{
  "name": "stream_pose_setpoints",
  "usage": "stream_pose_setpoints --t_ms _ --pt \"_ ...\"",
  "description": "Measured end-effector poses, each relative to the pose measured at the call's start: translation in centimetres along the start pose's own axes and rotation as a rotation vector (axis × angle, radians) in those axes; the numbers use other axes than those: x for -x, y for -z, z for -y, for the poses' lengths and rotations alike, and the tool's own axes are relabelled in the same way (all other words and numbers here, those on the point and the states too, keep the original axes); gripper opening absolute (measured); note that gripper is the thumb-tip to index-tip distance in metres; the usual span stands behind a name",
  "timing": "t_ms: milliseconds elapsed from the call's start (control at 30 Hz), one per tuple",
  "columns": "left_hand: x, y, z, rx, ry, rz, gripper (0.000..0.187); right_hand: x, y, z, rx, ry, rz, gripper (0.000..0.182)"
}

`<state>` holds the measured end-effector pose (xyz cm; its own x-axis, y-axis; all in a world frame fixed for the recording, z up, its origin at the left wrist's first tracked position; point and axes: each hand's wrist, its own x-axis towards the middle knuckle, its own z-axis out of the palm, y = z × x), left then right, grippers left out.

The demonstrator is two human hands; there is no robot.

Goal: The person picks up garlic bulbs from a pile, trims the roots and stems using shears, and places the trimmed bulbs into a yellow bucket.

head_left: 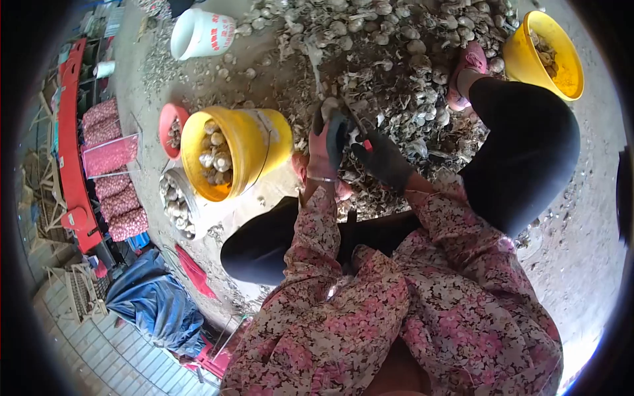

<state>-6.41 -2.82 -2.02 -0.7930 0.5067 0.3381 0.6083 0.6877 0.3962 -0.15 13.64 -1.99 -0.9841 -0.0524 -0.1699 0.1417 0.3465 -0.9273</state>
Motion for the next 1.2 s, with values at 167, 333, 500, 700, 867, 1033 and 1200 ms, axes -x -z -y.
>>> stream_pose_setpoints --t_ms 167,333,500,700,867,1033,1200 --pt "0.7 1.4 -3.4 1.014 0.567 -0.281 0.03 1.3 0.1 0.4 -0.876 -0.468 0.147 0.028" --pt "2.3 4.7 -6.7 1.248 0.892 -0.062 0.023 1.3 1.9 3.7 -0.824 -0.5 0.169 0.028" --pt "3.7 4.6 -8.8 1.796 0.886 -0.222 0.024 1.5 0.9 4.6 -1.016 -0.319 0.217 0.015" --pt "3.1 3.1 -9.8 1.784 1.01 -0.452 0.023 1.8 0.1 4.4 -1.073 -0.376 0.11 0.01" --pt "4.9 2.1 -3.2 2.406 0.741 -0.654 0.015 0.8 1.6 0.9 -0.97 -0.404 -0.129 0.015" --pt "3.6 4.0 -2.9 1.582 0.93 -0.622 0.01 2.0 0.8 -3.7 -0.134 -0.1 0.104 0.025" --pt "3.6 1.8 -2.4 0.535 0.78 -0.45 0.059 1.8 2.3 -0.3 0.407 0.328 -0.061 0.041"
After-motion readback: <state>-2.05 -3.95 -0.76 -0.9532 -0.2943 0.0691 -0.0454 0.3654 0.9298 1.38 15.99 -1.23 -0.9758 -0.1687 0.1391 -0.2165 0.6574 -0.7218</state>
